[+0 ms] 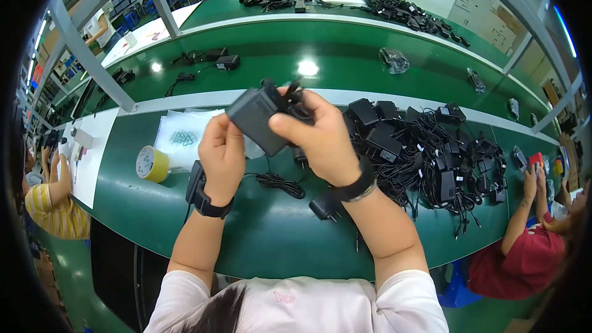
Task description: Manually placing power adapters and attached cables into individual plastic bags on an assembly line.
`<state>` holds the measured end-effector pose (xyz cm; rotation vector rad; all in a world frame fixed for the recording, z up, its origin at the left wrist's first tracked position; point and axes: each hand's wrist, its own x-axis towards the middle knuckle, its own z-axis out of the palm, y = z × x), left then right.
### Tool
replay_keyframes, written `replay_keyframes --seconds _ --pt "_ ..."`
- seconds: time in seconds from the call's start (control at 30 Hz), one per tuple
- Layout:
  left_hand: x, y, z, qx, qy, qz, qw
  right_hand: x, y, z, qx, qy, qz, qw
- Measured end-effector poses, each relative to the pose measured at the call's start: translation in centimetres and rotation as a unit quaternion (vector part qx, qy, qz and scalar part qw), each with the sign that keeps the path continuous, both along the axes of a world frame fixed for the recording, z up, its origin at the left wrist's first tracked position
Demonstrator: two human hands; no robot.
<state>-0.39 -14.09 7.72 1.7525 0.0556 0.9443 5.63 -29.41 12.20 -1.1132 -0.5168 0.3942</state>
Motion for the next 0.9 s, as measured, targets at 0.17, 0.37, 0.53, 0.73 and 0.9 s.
replay_keyframes --seconds 0.17,0.37,0.53,0.73,0.9 --pt "0.1 0.6 0.8 -0.045 0.005 0.005 0.999 -0.4 -0.5 -0.7 -0.190 -0.342 -0.183 0.902" --pt "0.2 0.1 0.6 -0.014 -0.001 -0.017 1.000 0.0 1.1 -2.6 -0.194 -0.554 -0.181 0.789" --pt "-0.2 -0.2 0.8 0.111 -0.008 -0.023 0.994 0.2 2.2 -4.2 -0.233 -0.575 -0.206 0.757" --pt "0.1 -0.9 0.5 0.248 -0.082 0.052 0.964 1.2 3.0 -2.9 -0.230 -0.195 -0.049 0.952" --pt "0.4 -1.2 0.7 0.328 -0.127 0.072 0.933 2.5 2.8 -1.8 -0.053 0.134 0.066 0.987"
